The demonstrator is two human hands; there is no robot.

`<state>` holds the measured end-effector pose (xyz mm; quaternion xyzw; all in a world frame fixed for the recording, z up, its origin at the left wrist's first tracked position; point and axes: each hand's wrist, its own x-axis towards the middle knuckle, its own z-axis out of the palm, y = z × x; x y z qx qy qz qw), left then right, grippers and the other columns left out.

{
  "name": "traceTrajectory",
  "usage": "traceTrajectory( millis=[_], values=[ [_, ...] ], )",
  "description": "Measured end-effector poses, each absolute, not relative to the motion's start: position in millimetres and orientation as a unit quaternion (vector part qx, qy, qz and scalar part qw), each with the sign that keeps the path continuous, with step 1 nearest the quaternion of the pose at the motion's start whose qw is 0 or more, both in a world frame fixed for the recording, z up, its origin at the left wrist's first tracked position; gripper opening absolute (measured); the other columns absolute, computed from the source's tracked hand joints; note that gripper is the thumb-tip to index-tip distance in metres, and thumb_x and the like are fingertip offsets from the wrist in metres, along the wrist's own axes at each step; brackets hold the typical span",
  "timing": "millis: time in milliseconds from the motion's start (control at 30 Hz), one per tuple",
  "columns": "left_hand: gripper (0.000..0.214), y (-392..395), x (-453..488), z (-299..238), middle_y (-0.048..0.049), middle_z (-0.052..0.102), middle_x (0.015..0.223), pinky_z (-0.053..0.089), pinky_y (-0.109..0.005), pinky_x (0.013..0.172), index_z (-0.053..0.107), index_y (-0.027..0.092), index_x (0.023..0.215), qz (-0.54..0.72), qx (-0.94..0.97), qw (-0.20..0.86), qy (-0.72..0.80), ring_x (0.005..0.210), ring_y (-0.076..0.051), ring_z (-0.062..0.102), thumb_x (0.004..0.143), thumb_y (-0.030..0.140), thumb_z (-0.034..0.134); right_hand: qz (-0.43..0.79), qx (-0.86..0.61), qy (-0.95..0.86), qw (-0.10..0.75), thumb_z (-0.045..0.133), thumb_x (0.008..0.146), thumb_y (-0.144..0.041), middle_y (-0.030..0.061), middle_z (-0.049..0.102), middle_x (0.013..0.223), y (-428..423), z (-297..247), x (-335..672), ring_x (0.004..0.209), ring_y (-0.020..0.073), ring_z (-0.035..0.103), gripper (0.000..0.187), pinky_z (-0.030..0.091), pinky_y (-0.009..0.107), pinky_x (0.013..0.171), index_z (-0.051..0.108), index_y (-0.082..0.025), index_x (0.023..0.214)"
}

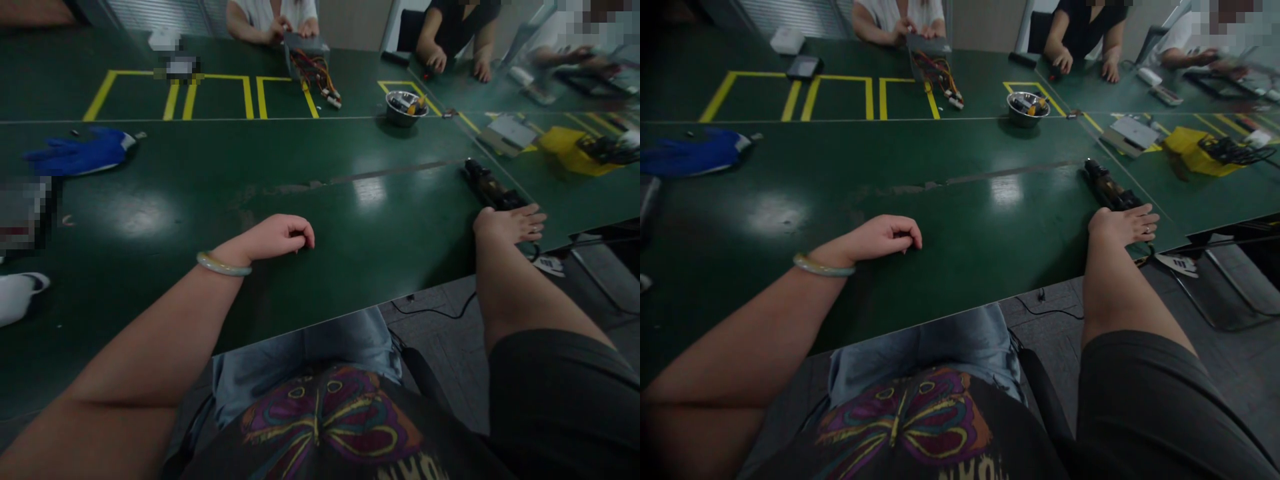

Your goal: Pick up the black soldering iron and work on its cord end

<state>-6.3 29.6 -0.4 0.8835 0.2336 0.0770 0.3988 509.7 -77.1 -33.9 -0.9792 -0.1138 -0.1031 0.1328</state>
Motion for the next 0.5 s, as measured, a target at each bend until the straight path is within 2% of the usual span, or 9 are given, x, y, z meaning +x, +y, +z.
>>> traceTrajectory(
  millis=[67,233,500],
  values=[
    [0.023,29.7,-6.0,-0.3,0.0003,0.067,0.086,0.045,-0.021,0.071,0.07,0.018,0.091,0.078,0.882,0.401,0.234,0.074,-0.011,0.06,0.079,0.019,0.05,-0.112,-0.982,-0.075,0.13,0.052,0.084,-0.04,0.0272,0.007,0.152,-74.1,-33.7,513.0,0.139,0.0388,0.009,0.088,0.002,0.055,0.112,0.009,-0.004,0.153],
    [0.024,30.5,-6.3,-2.2,0.0003,0.067,0.088,0.045,-0.021,0.074,0.069,0.018,0.093,0.084,0.881,0.405,0.232,0.076,-0.011,0.06,0.079,0.02,0.05,-0.119,-0.983,-0.073,0.121,0.055,0.083,-0.042,0.0246,0.009,0.154,-71.5,-37.6,519.4,0.139,0.0391,0.012,0.091,0.005,0.054,0.113,0.011,-0.006,0.154],
    [0.024,30.2,-7.4,-5.6,0.0004,0.067,0.088,0.045,-0.021,0.071,0.069,0.018,0.094,0.077,0.884,0.395,0.239,0.076,-0.011,0.06,0.079,0.022,0.051,-0.117,-0.983,-0.077,0.117,0.056,0.083,-0.037,0.0288,0.007,0.151,-72.5,-38.8,517.4,0.14,0.0369,0.01,0.09,0.005,0.056,0.112,0.008,-0.005,0.153]
  ],
)
